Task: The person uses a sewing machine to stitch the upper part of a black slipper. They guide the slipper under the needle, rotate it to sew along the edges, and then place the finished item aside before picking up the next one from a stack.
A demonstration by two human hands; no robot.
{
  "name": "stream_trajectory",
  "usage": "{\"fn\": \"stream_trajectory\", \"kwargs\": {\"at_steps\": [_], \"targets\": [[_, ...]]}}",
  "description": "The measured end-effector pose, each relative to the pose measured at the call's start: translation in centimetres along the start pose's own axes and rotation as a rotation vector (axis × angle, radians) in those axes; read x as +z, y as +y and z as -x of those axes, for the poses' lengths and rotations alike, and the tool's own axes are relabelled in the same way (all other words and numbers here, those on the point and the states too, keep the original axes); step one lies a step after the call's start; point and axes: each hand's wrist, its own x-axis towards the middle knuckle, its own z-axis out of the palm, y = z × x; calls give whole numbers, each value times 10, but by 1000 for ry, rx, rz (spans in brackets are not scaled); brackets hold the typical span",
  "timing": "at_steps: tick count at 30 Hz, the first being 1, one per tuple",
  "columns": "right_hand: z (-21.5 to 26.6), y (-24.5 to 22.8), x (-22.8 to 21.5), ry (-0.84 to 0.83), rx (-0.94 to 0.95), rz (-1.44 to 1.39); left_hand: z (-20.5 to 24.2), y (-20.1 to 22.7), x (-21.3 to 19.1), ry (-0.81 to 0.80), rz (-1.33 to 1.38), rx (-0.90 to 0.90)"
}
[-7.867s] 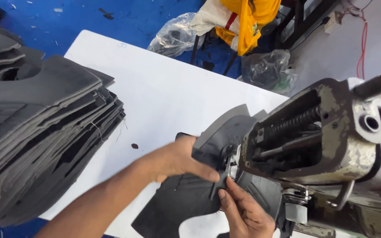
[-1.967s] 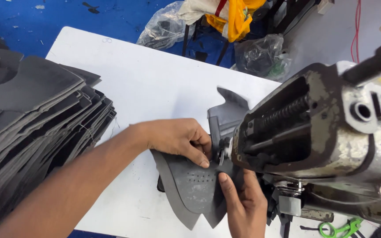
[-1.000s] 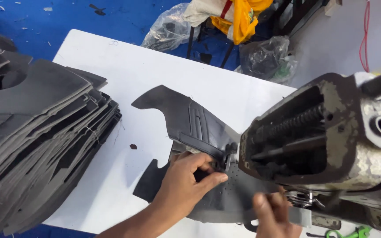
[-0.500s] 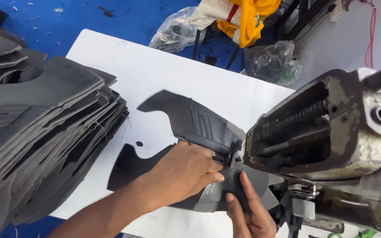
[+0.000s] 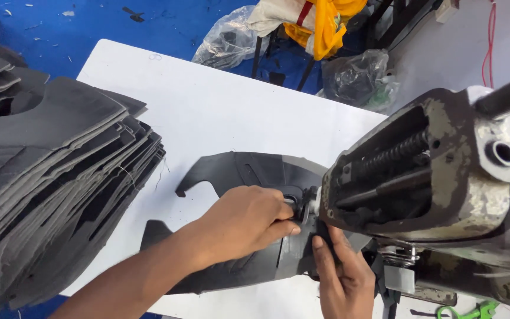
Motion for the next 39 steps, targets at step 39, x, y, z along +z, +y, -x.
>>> {"fn": "stream_trajectory", "kwargs": {"at_steps": [39], "targets": [[-1, 165, -63, -286, -587, 327, 37, 21, 29, -8, 680, -465]]}}
